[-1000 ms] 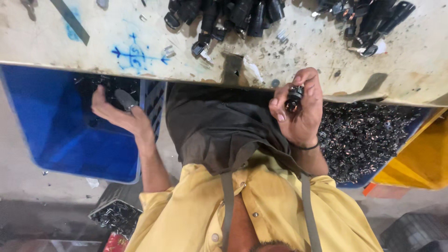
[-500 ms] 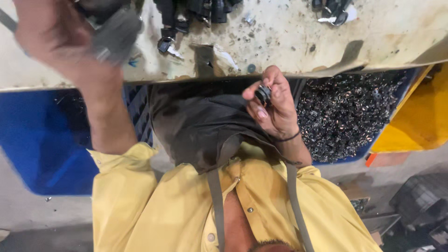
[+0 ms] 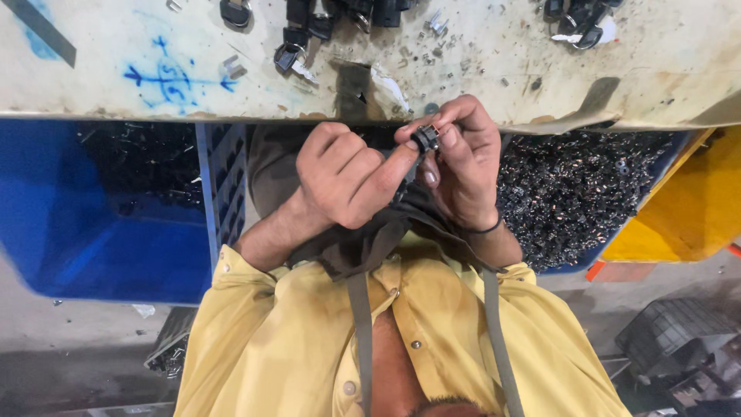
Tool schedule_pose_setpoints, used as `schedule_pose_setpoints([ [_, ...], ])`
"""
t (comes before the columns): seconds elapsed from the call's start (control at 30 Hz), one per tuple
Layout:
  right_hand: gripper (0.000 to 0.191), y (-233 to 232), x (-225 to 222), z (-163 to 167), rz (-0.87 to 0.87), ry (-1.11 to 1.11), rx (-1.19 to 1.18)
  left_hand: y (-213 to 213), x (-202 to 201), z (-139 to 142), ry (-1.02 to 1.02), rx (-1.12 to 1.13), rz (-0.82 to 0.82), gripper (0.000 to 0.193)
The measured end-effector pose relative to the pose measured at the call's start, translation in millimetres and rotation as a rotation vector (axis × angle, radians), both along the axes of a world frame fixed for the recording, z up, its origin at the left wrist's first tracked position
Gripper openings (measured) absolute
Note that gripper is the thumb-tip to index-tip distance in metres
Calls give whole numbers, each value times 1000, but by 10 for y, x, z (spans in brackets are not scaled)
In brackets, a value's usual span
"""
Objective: The person sorts small black plastic connector parts at a workbench, picking items one at a time, handling and checking each by hand, and tossing them into blue bins below the table. A second person briefly hands over additional parts.
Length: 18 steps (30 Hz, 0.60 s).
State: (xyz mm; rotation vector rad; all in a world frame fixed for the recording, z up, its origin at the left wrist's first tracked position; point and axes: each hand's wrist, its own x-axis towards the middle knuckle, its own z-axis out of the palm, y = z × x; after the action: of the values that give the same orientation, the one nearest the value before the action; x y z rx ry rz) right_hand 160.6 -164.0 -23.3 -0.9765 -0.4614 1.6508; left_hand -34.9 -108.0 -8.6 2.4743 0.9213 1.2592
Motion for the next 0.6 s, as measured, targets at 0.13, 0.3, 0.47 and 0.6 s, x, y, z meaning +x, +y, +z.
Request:
schedule_pose_setpoints([
  [0.13, 22, -27, -14, -15, -15, -76, 25, -3, 1, -100, -69, -128, -92, 23],
  [0.3, 20, -80, 8, -12, -175, -13, 75, -92, 56, -69, -459, -844, -196, 46],
  [0.47, 19, 33, 16, 69, -110, -782, 772, -228, 42, -23, -393, -995, -248, 72],
  [0.6, 18, 186, 103, 187, 187, -992, 952, -216, -26, 1, -290, -844, -309, 89],
])
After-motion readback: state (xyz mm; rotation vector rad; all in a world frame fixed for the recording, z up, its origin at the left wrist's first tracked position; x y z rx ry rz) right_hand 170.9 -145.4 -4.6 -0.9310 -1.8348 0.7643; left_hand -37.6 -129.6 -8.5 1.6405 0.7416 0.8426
